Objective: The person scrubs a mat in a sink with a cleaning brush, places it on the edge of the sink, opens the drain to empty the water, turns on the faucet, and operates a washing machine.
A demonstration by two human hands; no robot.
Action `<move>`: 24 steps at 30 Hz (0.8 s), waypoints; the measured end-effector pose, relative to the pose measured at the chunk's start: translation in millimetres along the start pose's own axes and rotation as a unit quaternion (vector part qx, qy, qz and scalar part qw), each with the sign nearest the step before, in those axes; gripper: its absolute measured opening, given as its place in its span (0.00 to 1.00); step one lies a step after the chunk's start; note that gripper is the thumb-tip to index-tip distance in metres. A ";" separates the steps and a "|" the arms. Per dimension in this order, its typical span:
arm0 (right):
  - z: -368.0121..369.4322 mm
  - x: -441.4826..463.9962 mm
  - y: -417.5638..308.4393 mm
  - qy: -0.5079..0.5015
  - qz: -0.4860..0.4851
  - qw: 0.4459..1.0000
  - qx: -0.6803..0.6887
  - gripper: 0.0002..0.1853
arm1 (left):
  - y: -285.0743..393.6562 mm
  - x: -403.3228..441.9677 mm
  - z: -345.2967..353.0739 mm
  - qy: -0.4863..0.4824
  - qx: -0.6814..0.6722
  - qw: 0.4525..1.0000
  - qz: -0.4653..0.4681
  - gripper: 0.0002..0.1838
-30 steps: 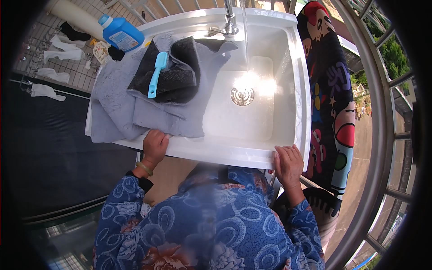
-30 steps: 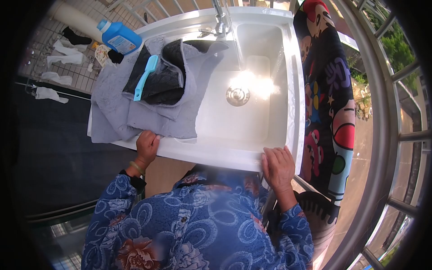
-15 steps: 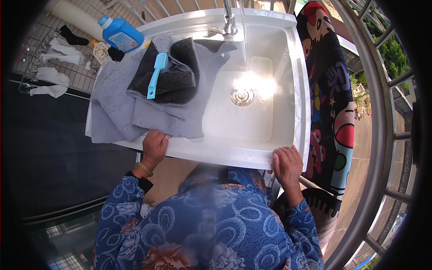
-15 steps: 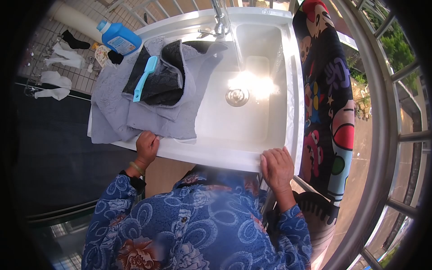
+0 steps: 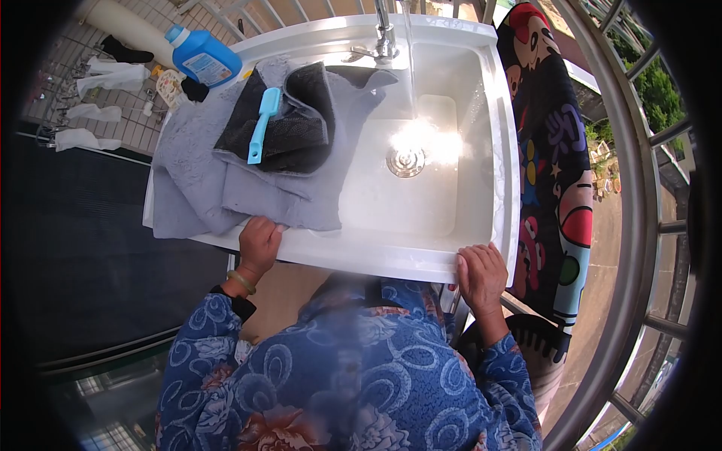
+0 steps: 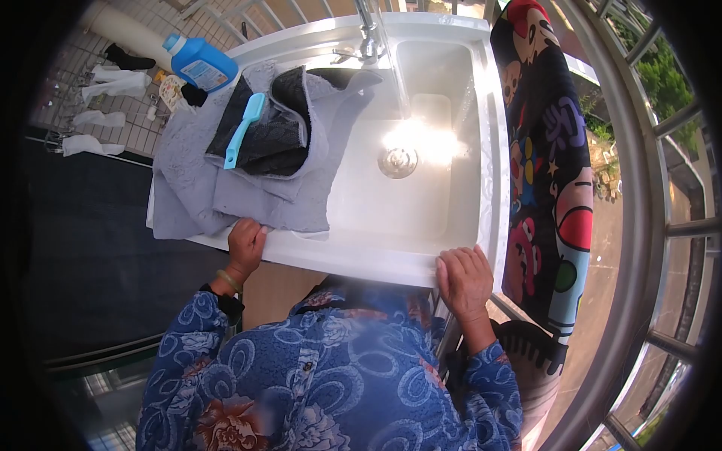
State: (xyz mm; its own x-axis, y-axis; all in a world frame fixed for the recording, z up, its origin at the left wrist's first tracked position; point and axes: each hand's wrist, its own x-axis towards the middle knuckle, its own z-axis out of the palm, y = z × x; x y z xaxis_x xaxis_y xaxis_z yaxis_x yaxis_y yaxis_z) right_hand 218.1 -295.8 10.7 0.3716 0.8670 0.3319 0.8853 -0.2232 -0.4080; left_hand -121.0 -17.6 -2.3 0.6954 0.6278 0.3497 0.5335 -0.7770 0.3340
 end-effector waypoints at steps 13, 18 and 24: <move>3.8 -2.7 3.6 0.007 -0.004 1.000 -0.006 0.06 | -4.2 -2.3 4.9 0.015 -0.001 1.000 0.005 0.13; 2.4 -2.4 2.9 0.003 -0.005 1.000 -0.005 0.05 | -4.4 -2.0 4.9 0.019 -0.007 1.000 0.008 0.14; 2.6 -2.9 3.5 -0.004 -0.002 1.000 -0.006 0.06 | -0.2 -0.7 2.3 0.013 -0.007 1.000 0.000 0.14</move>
State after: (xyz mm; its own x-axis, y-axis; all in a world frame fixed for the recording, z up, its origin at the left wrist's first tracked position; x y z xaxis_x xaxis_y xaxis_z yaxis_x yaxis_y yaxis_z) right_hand 219.4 -297.9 6.1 0.3650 0.8716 0.3272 0.8902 -0.2238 -0.3969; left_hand -120.5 -17.9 -4.5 0.6823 0.6291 0.3725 0.5272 -0.7763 0.3455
